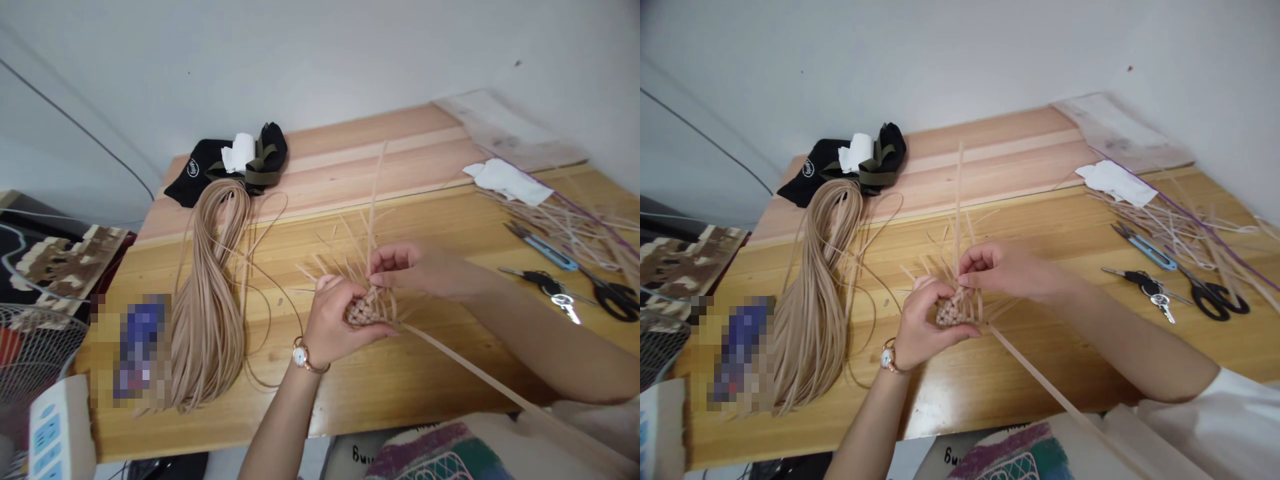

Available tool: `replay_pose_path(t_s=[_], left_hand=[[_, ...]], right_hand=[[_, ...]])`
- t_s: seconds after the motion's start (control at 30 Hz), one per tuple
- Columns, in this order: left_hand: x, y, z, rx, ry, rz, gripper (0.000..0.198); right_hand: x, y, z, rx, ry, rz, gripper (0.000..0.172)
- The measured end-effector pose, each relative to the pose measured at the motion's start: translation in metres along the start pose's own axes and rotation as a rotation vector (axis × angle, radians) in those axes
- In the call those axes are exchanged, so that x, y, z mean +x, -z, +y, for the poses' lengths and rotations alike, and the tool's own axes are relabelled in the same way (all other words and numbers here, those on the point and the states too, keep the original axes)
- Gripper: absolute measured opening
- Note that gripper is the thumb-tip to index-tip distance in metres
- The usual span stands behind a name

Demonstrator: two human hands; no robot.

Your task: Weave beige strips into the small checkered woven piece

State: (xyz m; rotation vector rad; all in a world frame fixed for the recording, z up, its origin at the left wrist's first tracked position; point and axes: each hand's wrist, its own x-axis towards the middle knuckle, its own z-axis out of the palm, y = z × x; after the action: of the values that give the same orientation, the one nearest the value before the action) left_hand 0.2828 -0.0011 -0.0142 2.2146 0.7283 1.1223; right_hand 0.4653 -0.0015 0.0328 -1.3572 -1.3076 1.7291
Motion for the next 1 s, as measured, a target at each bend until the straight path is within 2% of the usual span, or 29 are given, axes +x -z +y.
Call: replay_pose_path(t_s=[0.27,0.47,0.73,1.0], left_hand=[[-0.001,0.000,0.001,-0.050,0.016,0.011,0.044],[0.000,0.000,0.000,-0.086,-0.017,0.019,0.042],[0.000,0.000,0.000,-0.070,-0.009,0.016,0.040],[0.000,0.000,0.000,-0.097,0.039,-0.039,0.038]], right_hand=[[-0.001,0.001,-0.001,-0.010,-0.041,-0.019,0.029],[-0.004,0.007,-0.002,-0.038,-0.083,-0.084,0.033],[-0.005,0.011,-0.005,-0.169,-0.031,-0.127,0.026],[-0.007,0.011,-0.009,-0.275,-0.019,-0.129,0.028]])
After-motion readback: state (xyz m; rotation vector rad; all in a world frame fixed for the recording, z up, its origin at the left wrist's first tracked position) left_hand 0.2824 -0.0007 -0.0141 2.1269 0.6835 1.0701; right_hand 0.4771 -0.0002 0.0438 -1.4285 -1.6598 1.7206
